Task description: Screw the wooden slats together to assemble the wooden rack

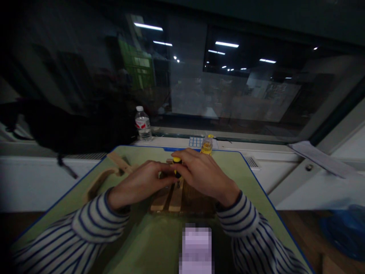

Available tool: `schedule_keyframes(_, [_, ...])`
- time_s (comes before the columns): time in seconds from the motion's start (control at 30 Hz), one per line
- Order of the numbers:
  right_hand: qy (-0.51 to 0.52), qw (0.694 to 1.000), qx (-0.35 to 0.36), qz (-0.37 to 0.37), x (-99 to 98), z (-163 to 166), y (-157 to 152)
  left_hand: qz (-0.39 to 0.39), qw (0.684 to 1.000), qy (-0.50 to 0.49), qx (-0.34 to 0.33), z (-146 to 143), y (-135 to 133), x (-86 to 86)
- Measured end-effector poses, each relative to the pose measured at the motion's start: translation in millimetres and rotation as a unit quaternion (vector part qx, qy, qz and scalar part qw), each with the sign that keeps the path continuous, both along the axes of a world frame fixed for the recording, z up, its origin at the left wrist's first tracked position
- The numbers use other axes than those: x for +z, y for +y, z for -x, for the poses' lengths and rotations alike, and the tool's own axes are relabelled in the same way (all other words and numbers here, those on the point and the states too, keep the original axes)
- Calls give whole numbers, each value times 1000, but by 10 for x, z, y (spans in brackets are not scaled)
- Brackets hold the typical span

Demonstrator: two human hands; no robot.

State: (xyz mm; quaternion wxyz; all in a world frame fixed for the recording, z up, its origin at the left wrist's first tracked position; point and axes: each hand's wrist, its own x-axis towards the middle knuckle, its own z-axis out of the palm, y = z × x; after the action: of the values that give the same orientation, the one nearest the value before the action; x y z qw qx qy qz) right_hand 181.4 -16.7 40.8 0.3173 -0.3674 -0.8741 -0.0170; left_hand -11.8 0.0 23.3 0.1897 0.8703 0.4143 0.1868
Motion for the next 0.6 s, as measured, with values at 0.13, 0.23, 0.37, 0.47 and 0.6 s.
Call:
schedule_keyframes(0.13, [-3,1000,-2,4,21,7,-22,-2,1000,-2,1,-13,-9,17])
schedule_keyframes(0.23, [-3,1000,-4,10,23,12,-31,-5,1000,-5,4,-16,0,3])
schedule_keyframes(0.37, [0,1000,-3,23,10,16,-30,-10,1000,-18,-2,-7,19,-36])
schedule_keyframes(0.47, [-10,1000,4,24,-1,17,-29,-1,1000,-20,-7,2,29,-54])
schedule_keyframes(0.6, [-19,1000,3,15,-7,12,-24,0,1000,-14,-8,9,29,-48])
